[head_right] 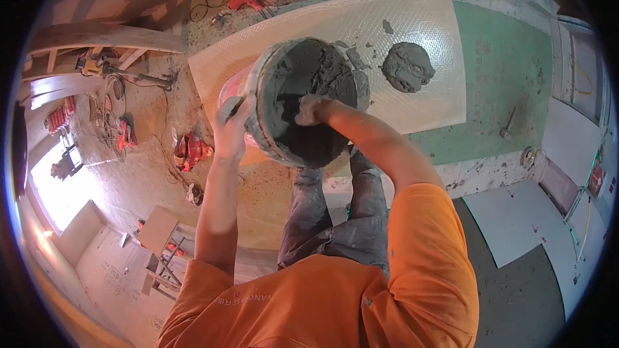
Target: Applying plaster to a board and mixing more plaster in a bucket using an electric mixer.
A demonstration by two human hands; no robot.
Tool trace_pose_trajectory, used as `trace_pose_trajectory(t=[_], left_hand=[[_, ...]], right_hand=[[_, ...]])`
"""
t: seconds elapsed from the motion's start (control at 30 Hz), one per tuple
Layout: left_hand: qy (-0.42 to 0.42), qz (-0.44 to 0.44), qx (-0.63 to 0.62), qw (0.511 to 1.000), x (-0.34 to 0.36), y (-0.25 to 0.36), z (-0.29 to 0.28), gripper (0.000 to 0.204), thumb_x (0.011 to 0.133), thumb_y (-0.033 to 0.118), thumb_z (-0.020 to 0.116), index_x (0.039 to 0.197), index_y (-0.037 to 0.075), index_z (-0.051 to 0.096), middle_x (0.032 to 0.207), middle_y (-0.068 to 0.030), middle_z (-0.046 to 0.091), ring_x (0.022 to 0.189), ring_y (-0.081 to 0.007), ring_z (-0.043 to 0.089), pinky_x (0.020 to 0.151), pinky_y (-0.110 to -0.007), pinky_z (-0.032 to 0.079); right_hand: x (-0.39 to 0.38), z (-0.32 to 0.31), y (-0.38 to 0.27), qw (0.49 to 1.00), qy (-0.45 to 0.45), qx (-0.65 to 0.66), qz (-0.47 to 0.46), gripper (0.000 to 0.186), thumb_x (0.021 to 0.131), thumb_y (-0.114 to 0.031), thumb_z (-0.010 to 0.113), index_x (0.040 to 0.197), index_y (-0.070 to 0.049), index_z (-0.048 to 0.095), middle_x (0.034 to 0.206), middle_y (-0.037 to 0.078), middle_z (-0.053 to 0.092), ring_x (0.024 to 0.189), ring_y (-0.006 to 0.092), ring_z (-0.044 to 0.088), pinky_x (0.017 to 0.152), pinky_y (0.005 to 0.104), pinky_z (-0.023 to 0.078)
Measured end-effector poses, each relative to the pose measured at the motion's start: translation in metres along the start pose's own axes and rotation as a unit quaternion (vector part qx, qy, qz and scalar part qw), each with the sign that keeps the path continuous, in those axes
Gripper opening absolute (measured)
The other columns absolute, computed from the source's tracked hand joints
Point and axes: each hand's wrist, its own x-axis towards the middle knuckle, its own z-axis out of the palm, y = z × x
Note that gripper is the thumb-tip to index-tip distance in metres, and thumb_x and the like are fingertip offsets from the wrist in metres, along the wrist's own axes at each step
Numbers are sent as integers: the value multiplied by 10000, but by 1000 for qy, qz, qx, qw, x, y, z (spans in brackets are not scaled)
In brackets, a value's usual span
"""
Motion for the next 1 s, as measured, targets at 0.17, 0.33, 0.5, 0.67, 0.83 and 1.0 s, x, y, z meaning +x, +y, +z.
trace_pose_trajectory(t=[0.17, 0.33, 0.5, 0.67, 0.83, 1.0], left_hand=[[-34, -46, -28, 998, 4, -1, -26, 255, 945, 253, 733, 900, 5, 694, 736, 33, 572, 662, -63, 504, 571, -239, 381], [-26, -81, -55, 995, 9, -1, -50, 244, 977, 256, 692, 947, 14, 688, 764, 26, 599, 661, -79, 547, 563, -247, 418], [-2, -88, -96, 991, 13, 2, -66, 244, 987, 259, 678, 965, 16, 690, 795, 19, 614, 662, -77, 545, 574, -246, 428], [-10, -91, -98, 991, 16, 6, -69, 236, 1009, 261, 641, 1017, 28, 682, 856, 17, 634, 734, -75, 559, 619, -252, 429], [-1, -77, -101, 992, 21, -7, -76, 246, 979, 254, 685, 1024, 13, 698, 828, 5, 638, 696, -75, 567, 595, -245, 445], [2, -81, -94, 992, 14, 1, -60, 268, 947, 265, 726, 978, 0, 705, 821, 7, 634, 699, -64, 551, 607, -234, 429]], right_hand=[[-30, -10, -9, 989, -98, 57, -98, 382, 928, -345, 569, 1053, -14, 714, 959, 239, 721, 917, 338, 723, 817, 426, 565], [-120, -66, -4, 955, -20, 283, -91, 390, 946, -385, 584, 1027, -19, 692, 834, 198, 684, 763, 309, 703, 694, 423, 529], [-216, -53, 28, 919, 322, 211, -88, 280, 926, -308, 673, 1033, -52, 710, 772, 162, 657, 642, 311, 654, 612, 417, 509], [-180, 29, 159, 902, 399, -32, 162, 252, 940, -305, 674, 947, -56, 638, 723, 180, 670, 649, 389, 665, 581, 459, 517], [-179, 28, 161, 890, 379, -37, 251, 226, 957, -272, 658, 908, -66, 577, 660, 155, 609, 618, 403, 623, 548, 484, 475], [-209, -74, 43, 959, 280, 31, -4, 213, 903, -237, 688, 1022, -68, 634, 815, 135, 680, 754, 377, 673, 623, 496, 521]])
